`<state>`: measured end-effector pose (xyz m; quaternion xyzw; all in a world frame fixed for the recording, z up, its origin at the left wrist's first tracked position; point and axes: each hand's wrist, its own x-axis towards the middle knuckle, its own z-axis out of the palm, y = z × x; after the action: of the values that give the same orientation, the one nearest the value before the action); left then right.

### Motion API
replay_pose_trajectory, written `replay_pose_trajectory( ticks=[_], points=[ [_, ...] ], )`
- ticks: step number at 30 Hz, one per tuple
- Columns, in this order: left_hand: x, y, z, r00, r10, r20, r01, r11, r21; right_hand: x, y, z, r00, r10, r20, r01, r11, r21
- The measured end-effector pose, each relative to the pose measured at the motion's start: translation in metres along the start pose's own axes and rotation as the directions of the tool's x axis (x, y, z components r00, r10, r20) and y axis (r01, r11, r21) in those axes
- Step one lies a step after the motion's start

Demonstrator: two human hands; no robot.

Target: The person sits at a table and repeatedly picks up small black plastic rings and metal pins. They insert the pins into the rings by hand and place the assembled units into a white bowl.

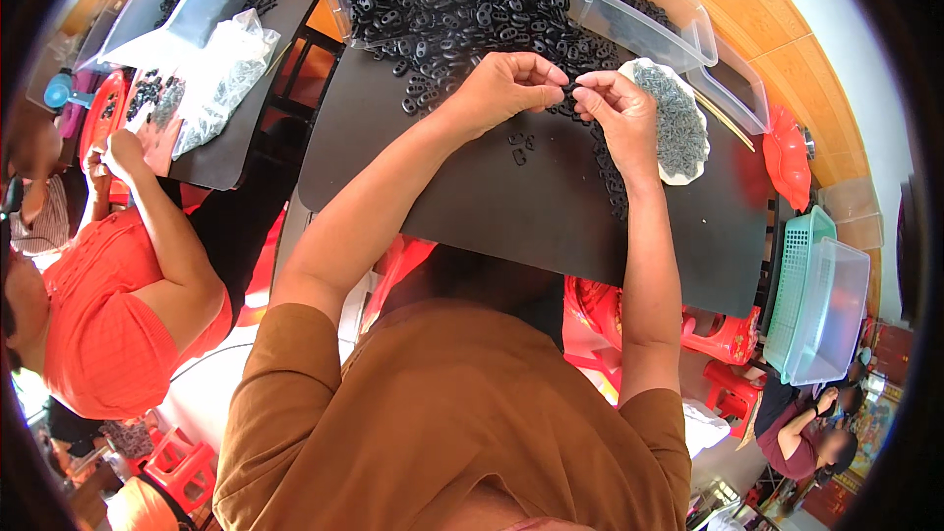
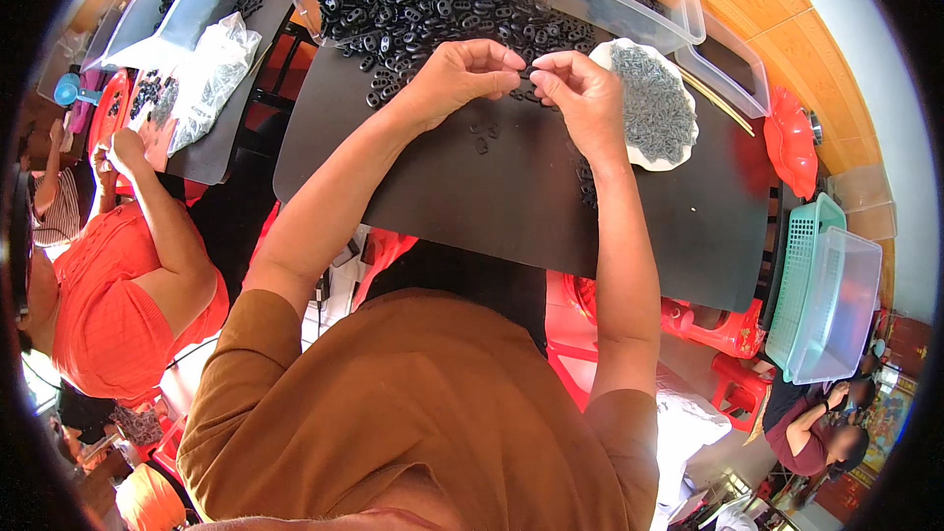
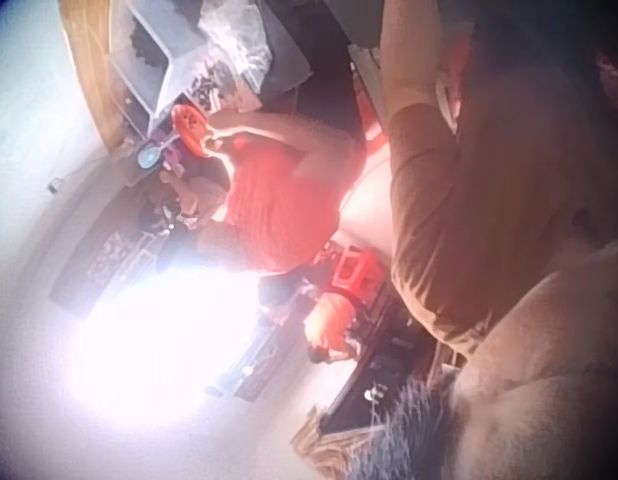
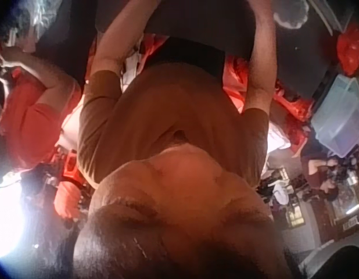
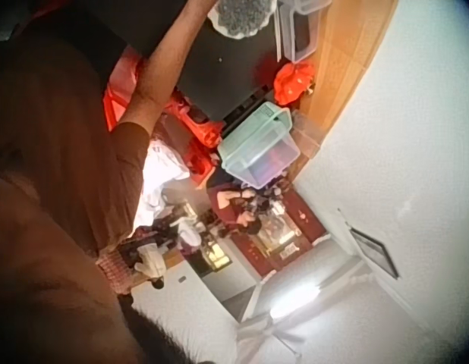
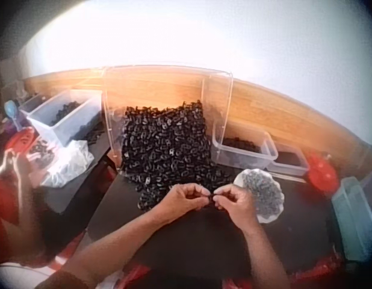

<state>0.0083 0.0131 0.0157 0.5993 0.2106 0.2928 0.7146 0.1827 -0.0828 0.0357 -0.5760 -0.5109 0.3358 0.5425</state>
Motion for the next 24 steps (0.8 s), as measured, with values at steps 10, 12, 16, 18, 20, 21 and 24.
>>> replay_pose_trajectory(
  ticks=[10, 12, 16, 18, 20, 21, 24],
  points=[
    [0.0, -0.004, 0.001, 1.0, -0.016, 0.017, 0.016, 0.999, 0.047, 0.001, 0.008, -0.003, 0.996, -0.047, 0.077, 0.046, 0.999, 0.012],
    [0.002, -0.007, 0.0, 1.0, -0.02, 0.02, 0.019, 0.998, 0.053, 0.001, 0.007, -0.002, 0.996, -0.053, 0.069, 0.054, 0.998, -0.024],
    [0.002, -0.007, 0.0, 1.0, -0.016, 0.022, 0.015, 0.999, 0.04, 0.0, 0.005, 0.001, 0.999, -0.015, 0.048, 0.015, 1.0, 0.001],
    [0.002, -0.006, 0.0, 1.0, -0.007, 0.019, 0.007, 1.0, 0.012, 0.0, 0.008, 0.0, 0.998, 0.016, 0.061, -0.022, 0.995, 0.099],
    [0.003, -0.008, -0.001, 1.0, 0.008, 0.012, -0.008, 0.999, -0.037, 0.0, 0.01, 0.0, 0.996, 0.039, 0.083, -0.059, 0.966, 0.25],
    [0.003, -0.008, -0.001, 1.0, 0.006, 0.009, -0.005, 1.0, -0.029, 0.0, 0.01, 0.0, 0.992, 0.072, 0.103, -0.1, 0.949, 0.298],
    [0.003, -0.007, 0.0, 1.0, 0.008, 0.014, -0.008, 1.0, 0.0, 0.001, 0.009, -0.001, 0.977, 0.137, 0.164, -0.191, 0.905, 0.379]
  ],
)
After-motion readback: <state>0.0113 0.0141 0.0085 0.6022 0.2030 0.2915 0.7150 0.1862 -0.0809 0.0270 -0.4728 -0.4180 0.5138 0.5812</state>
